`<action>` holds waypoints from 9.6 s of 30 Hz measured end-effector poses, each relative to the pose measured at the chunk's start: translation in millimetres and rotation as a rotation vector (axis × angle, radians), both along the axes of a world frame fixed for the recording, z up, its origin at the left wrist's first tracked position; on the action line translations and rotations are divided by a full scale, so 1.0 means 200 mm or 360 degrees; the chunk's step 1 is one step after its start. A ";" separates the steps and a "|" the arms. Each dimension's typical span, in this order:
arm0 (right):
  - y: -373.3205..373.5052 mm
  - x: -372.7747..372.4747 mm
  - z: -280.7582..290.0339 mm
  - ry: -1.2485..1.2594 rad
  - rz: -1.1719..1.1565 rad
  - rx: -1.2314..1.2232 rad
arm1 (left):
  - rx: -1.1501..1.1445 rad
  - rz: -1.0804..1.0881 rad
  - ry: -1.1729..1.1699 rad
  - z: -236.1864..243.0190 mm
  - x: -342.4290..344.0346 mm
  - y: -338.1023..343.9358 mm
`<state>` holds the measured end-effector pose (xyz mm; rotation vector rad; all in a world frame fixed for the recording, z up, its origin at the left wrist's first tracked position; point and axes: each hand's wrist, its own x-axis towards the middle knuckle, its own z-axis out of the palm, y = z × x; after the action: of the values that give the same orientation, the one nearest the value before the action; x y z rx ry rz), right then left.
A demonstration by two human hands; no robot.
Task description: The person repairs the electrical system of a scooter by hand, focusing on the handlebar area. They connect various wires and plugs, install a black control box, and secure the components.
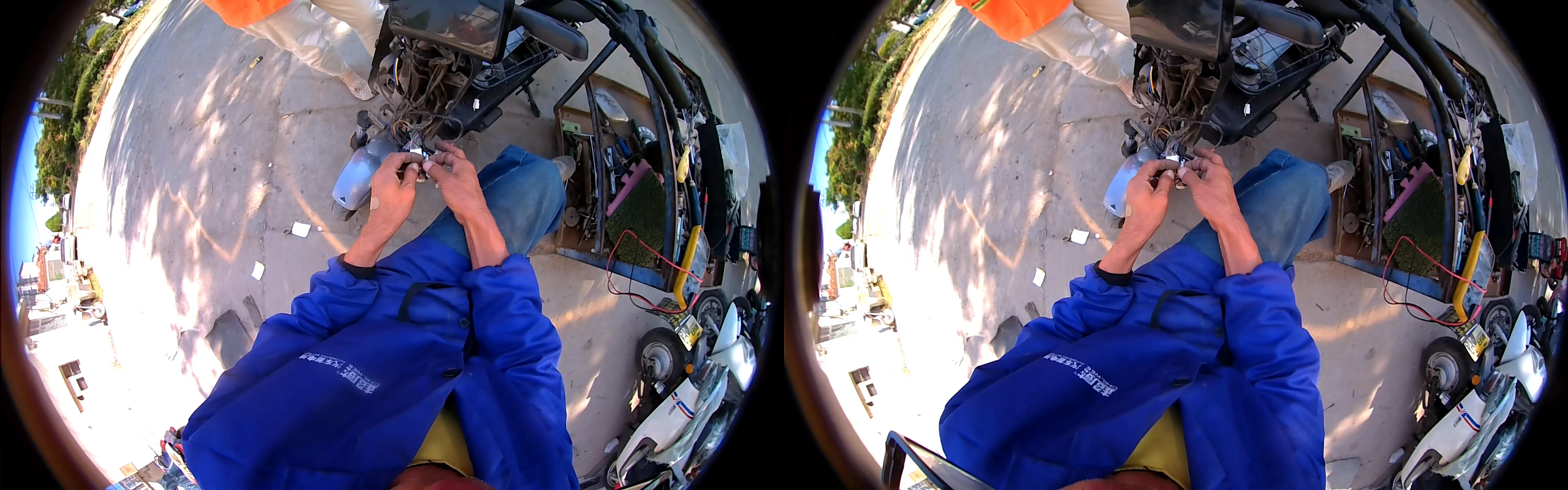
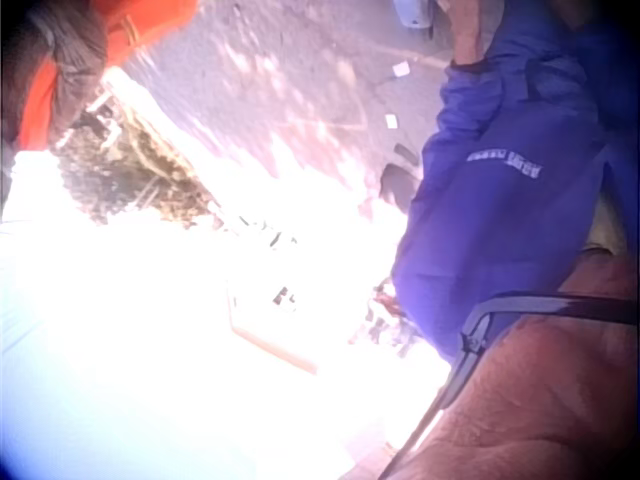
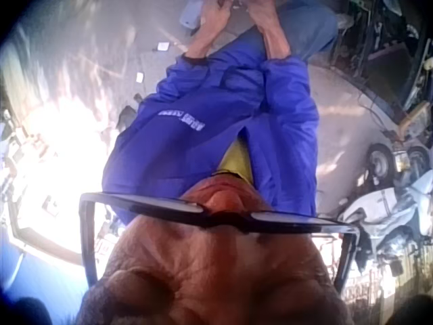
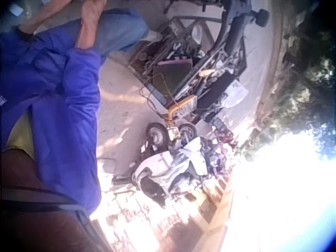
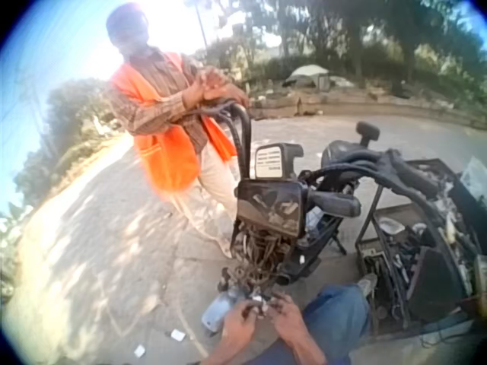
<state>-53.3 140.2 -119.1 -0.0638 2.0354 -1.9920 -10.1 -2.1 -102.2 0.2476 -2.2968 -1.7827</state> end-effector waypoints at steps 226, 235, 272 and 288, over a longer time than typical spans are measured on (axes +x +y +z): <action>0.11 0.21 -0.12 0.0345 -0.0136 0.0659 | -0.0561 -0.0051 0.0302 0.32 0.00 0.59; 0.11 0.22 -0.15 0.0357 -0.0148 0.0642 | -0.0290 -0.0176 0.0315 0.19 -0.01 0.59; 0.10 0.21 -0.16 0.0378 -0.0191 0.0599 | -0.0317 -0.0379 0.0442 0.29 0.02 0.58; 0.01 0.03 -0.11 0.0203 -0.0433 0.0206 | 0.0616 -0.0108 0.0331 0.25 0.13 0.28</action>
<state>-47.6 142.7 -140.3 0.1233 2.3591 -2.0496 15.8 54.0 -51.9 0.0422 -1.8295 -2.1651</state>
